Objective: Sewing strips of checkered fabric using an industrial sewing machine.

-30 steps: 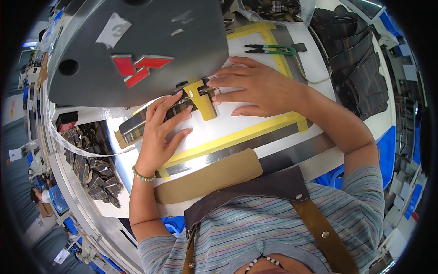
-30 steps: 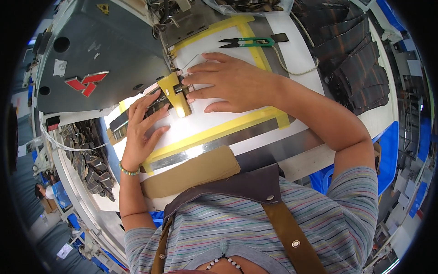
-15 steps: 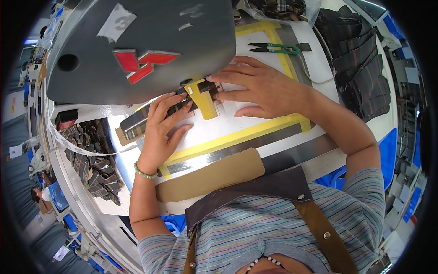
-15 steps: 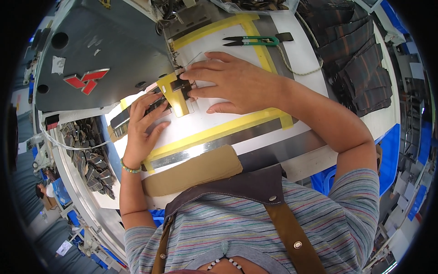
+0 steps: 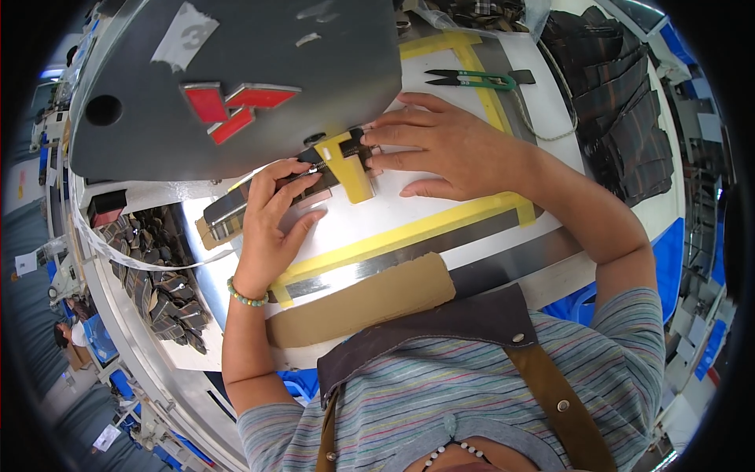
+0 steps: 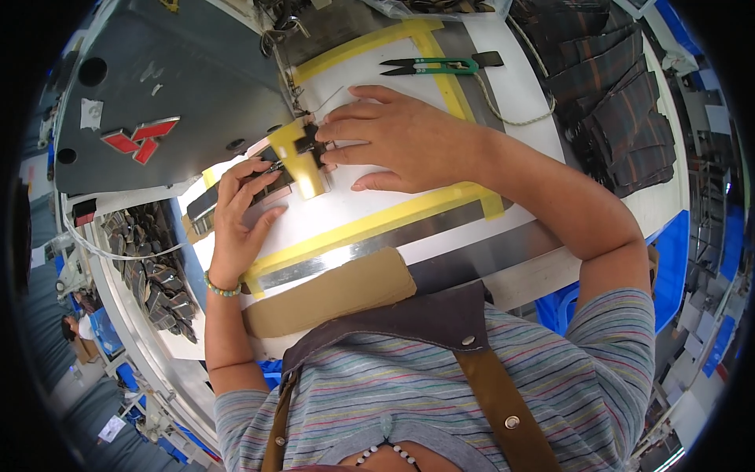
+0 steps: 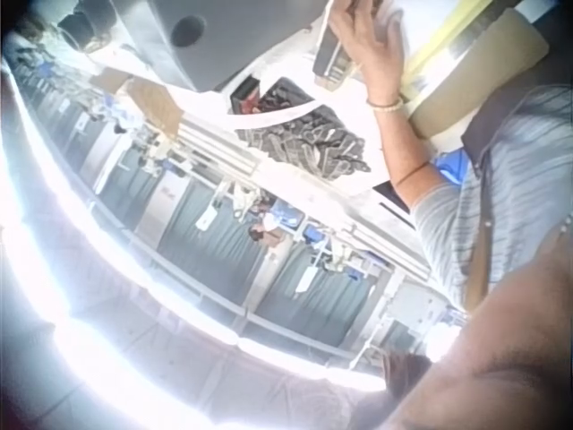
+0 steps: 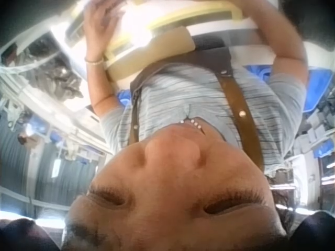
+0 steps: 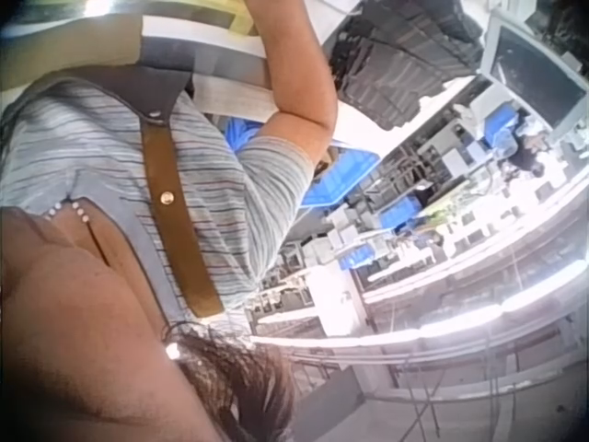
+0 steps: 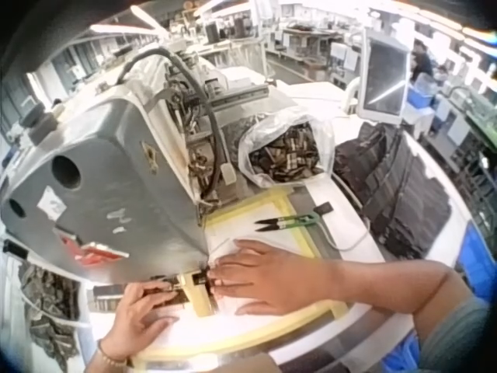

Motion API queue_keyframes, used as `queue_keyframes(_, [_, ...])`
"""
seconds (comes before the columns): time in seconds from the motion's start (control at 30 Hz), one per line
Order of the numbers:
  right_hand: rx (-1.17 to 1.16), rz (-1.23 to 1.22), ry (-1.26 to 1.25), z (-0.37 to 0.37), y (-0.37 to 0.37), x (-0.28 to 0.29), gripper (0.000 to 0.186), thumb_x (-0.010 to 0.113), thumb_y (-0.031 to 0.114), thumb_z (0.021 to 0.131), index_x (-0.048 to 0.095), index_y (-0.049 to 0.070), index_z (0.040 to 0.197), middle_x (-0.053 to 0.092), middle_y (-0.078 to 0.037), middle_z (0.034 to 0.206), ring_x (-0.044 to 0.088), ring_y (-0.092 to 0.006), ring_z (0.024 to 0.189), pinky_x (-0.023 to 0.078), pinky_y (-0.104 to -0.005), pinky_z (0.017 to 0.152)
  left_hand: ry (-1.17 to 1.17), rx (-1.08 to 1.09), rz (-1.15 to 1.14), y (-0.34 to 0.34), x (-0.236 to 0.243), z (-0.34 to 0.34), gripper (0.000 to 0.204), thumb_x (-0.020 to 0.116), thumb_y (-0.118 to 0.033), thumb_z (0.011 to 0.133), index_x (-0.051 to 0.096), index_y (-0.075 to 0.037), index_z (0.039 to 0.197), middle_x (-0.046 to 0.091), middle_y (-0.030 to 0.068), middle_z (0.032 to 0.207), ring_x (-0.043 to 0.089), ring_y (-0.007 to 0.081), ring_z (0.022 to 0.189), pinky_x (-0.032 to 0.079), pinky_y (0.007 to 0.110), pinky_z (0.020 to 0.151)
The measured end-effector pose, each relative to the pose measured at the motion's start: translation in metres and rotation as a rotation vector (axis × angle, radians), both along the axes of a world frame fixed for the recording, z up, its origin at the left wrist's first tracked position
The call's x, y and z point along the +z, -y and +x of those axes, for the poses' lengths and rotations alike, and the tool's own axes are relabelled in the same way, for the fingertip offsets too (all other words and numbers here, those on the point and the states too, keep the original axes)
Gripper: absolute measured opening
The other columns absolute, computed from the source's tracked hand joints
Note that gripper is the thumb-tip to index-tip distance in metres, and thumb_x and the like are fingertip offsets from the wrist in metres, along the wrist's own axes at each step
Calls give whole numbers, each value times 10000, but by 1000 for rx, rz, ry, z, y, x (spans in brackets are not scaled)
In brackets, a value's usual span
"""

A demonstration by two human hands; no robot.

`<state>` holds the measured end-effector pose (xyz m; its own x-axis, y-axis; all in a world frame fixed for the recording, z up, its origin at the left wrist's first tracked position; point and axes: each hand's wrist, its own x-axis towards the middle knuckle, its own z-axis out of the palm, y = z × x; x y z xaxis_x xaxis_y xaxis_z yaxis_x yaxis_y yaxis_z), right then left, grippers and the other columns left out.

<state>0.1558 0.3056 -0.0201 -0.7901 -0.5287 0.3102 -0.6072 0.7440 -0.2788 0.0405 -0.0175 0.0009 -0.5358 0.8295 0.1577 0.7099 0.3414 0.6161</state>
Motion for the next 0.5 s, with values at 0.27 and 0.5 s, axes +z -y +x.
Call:
queue_keyframes(0.27, [12,20,-15,0,0,6,471,736,426,1002,704,174,1399,612,-62,1537,511,-228,1495,309,-526,1327,-370,-86,-180,-1,6,9,619,858,-187,852,702,-72,1440,591,115,1608,551,383,1449,459,503,1186])
queue_keyframes(0.5, [8,38,27,0,1,5,515,730,446,1006,692,177,1444,585,-51,1592,501,-225,1507,308,-520,1329,-447,-77,-285,-3,7,18,738,839,-268,871,618,-50,1541,546,108,1663,505,384,1517,443,513,1198])
